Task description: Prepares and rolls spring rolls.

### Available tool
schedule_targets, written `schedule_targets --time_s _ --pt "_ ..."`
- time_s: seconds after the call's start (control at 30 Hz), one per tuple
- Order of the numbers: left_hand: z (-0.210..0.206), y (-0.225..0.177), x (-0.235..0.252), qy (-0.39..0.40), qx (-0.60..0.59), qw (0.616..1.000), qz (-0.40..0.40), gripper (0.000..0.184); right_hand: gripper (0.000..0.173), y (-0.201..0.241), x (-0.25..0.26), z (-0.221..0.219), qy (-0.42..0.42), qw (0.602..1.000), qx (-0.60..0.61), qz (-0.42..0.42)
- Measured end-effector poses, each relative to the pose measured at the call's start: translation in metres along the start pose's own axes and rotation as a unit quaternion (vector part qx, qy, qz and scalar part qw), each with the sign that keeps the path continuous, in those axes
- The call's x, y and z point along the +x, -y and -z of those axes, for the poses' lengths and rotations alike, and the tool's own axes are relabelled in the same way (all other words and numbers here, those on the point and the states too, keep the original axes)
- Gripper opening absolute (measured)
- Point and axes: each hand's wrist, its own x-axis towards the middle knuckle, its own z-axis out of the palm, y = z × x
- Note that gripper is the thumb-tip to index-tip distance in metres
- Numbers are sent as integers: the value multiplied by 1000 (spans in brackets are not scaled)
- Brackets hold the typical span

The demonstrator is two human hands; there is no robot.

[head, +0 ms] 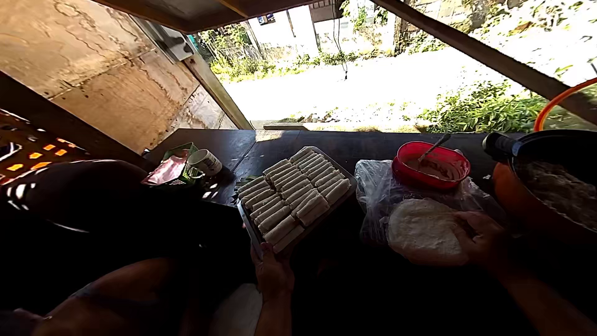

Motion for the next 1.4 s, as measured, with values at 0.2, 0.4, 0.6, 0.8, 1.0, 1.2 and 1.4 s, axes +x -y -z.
schedule_targets --time_s 0.2,0.4,0.6,0.8,1.0,1.2,1.4 --pt "19 -17 34 67 22 997 22 51 39 -1 1 -2 -4 1000 -4 2" --pt "14 -36 91 0 106 993 59 62 40 -3 -1 -2 -6 1000 -1 4" --pt "-8 -50 116 -178 391 894 -127 58 39 1 2 -1 -3 1000 -4 4" --pt "-18 -48 105 -223 342 908 -91 65 34 1 0 2 -14 1000 -6 -8" --pt "-60 -28 69 -163 193 960 -120 57 32 3 -2 3 -9 1000 -13 -17" --pt "-74 -37 101 -158 205 958 -123 57 34 2 -1 2 -18 1000 -8 -12" --pt "-67 -39 52 -82 191 937 -282 65 35 2 -4 4 -41 999 9 -15"
